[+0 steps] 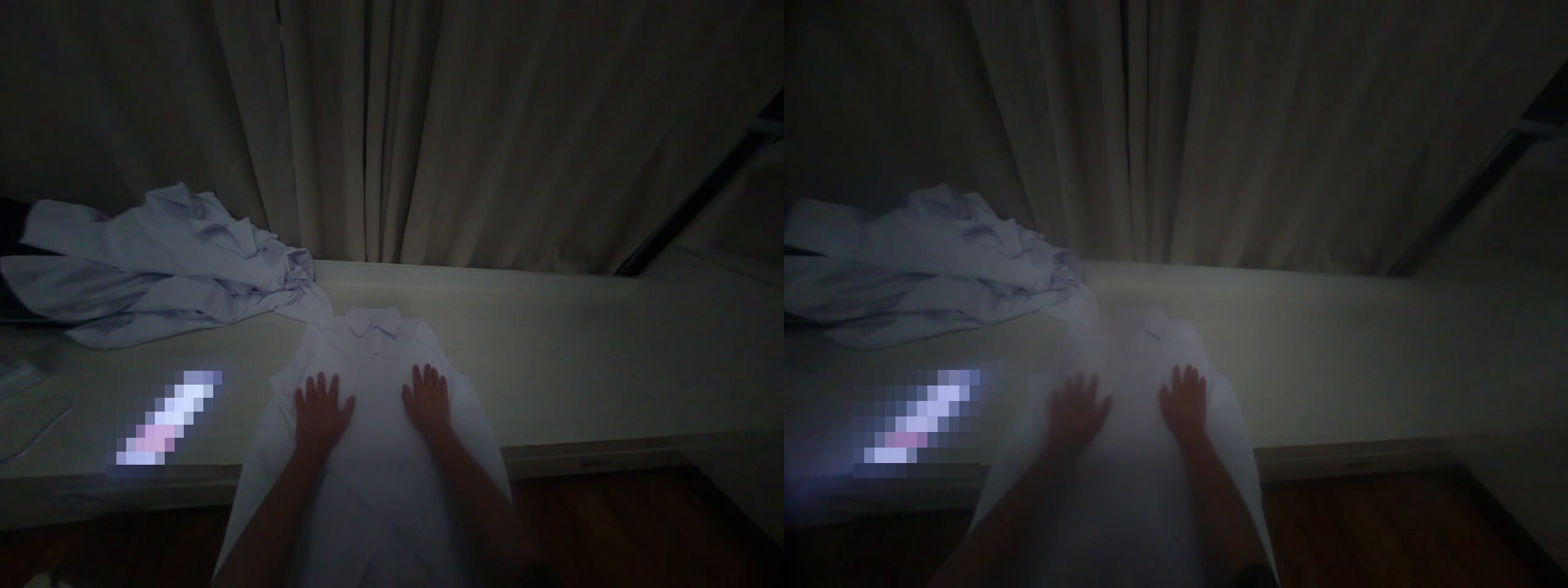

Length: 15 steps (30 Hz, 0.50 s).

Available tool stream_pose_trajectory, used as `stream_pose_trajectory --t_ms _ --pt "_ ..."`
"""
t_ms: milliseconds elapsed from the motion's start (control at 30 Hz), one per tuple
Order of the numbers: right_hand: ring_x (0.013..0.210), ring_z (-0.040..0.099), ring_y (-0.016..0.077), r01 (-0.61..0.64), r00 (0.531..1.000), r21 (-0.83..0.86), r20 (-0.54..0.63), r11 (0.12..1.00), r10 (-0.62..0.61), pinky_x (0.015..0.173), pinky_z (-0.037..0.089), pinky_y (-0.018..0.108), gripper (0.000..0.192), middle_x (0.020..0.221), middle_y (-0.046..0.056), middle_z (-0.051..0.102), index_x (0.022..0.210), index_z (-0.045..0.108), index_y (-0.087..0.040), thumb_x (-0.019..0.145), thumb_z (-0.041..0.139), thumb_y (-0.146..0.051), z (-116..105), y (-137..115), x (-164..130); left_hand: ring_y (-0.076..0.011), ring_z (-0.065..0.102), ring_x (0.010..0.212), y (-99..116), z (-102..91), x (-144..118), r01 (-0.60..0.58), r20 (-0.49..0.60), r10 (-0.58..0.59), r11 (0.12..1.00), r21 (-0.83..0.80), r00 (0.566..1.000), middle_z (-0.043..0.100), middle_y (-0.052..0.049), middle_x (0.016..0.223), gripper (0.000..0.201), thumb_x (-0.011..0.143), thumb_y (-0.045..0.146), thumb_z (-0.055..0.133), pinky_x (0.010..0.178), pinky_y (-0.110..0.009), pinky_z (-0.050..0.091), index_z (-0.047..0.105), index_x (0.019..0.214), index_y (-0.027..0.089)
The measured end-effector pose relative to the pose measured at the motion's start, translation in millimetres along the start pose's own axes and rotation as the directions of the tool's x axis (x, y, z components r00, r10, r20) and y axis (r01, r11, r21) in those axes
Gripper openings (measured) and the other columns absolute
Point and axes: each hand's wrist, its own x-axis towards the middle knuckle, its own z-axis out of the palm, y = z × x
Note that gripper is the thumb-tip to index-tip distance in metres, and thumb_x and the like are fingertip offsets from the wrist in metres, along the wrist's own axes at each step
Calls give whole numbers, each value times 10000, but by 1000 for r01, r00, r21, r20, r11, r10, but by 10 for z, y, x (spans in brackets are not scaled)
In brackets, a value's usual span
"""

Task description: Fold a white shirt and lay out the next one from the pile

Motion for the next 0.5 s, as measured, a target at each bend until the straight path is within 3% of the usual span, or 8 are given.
stream_pose_trajectory --t_ms 133,500 --pt "1380 251 304 -4 999 -5 -32 1000 4 1123 97 454 612 1487 182 316 1430 318 -152 902 322 -462 -31 -3 -10 -393 322 1337 13 -9 13 19 35 -18 1000 -18 999 398 -215 1438 671 866 568 272 1078 -593 160 420 1375 157" --pt "1398 190 321 -3 997 -28 -80 1000 1 1118 52 494 631 1529 164 222 1448 270 -199 892 351 -484 -64 -30 -36 -393 316 1341 41 -67 1 27 -8 -27 1000 -9 1000 396 -224 1434 670 877 556 266 1085 -564 169 386 1392 145"
